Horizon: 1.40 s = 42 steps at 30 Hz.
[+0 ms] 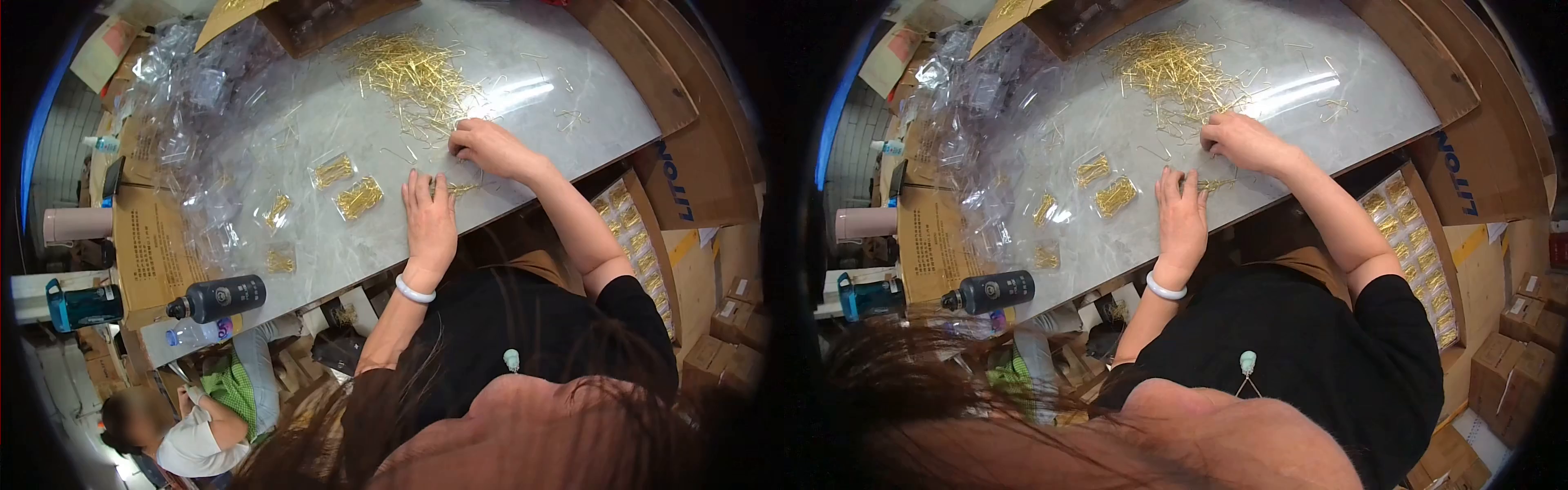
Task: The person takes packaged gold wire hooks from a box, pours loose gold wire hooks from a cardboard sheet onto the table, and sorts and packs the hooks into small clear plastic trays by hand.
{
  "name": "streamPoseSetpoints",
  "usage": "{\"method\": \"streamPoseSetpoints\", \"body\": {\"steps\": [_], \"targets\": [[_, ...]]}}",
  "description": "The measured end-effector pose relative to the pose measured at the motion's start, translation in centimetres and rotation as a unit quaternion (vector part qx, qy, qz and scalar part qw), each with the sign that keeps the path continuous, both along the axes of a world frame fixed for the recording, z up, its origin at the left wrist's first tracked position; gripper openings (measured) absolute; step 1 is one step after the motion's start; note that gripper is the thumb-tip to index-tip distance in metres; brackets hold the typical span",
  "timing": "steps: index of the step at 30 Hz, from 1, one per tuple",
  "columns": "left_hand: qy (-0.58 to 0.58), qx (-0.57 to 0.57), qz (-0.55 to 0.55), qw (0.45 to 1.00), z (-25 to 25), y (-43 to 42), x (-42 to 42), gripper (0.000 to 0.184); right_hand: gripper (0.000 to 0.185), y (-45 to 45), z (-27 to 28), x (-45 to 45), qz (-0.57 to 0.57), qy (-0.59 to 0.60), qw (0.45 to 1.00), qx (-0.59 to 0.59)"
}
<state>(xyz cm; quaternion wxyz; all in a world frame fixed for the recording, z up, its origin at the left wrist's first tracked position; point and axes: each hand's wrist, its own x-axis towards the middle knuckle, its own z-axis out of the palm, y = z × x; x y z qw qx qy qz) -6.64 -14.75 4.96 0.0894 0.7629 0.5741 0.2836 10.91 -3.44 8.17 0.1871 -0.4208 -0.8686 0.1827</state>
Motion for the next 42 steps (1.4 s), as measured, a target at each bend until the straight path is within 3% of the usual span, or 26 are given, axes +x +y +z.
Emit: {"method": "streamPoseSetpoints", "body": {"steps": [8, 14, 17, 18, 21, 24, 29, 31, 34, 36, 39, 42], "targets": [[-0.016, 0.003, 0.013, 1.000, -0.2, 0.1, 0.1, 0.029, 0.002, 0.7, 0.5, 1.0, 0.084, -0.069, 0.994, 0.028], [-0.016, 0.021, 0.017, 1.000, -0.5, 0.4, -0.1, 0.026, 0.005, 2.1, 2.0, 2.6, 0.030, -0.151, 0.987, 0.047], [-0.016, 0.027, 0.013, 0.999, -0.8, 0.4, 0.0, 0.025, 0.010, 3.7, 0.0, 3.0, -0.109, -0.099, 0.981, 0.126], [-0.014, 0.029, 0.014, 0.999, -0.8, 0.5, 0.0, 0.025, 0.019, 3.5, -0.4, 2.9, -0.139, -0.055, 0.975, 0.166], [-0.025, 0.036, 0.000, 0.999, -1.2, 0.4, -0.3, 0.028, 0.028, 0.9, -0.8, 3.3, -0.182, 0.055, 0.972, 0.136], [-0.027, 0.022, -0.010, 0.999, -0.9, 0.3, -0.2, 0.036, 0.036, -3.3, -2.4, 3.9, -0.144, 0.138, 0.978, 0.060], [-0.017, 0.010, -0.050, 0.999, -0.1, 0.2, -0.2, 0.058, 0.043, -7.1, -2.5, 2.3, -0.091, 0.084, 0.991, 0.047], [-0.017, 0.010, -0.057, 0.998, 0.0, 0.3, -0.2, 0.064, 0.046, -7.2, -3.0, 1.0, -0.046, 0.027, 0.994, 0.091], [-0.033, 0.009, -0.058, 0.998, -0.1, 0.3, -0.3, 0.068, 0.054, -6.5, -2.9, -0.6, 0.019, 0.134, 0.990, -0.031], [-0.065, 0.006, -0.055, 0.996, 0.0, 0.4, -0.3, 0.067, 0.055, -6.3, -1.6, -0.7, 0.033, 0.251, 0.959, -0.125], [-0.020, 0.005, -0.057, 0.998, -0.3, 0.4, -0.4, 0.062, 0.050, -6.0, -1.6, 0.7, -0.028, 0.252, 0.967, -0.019], [-0.020, -0.018, -0.043, 0.999, -0.4, 0.5, -0.2, 0.057, 0.050, -7.3, -1.8, 2.4, -0.060, 0.134, 0.986, 0.083]]}}
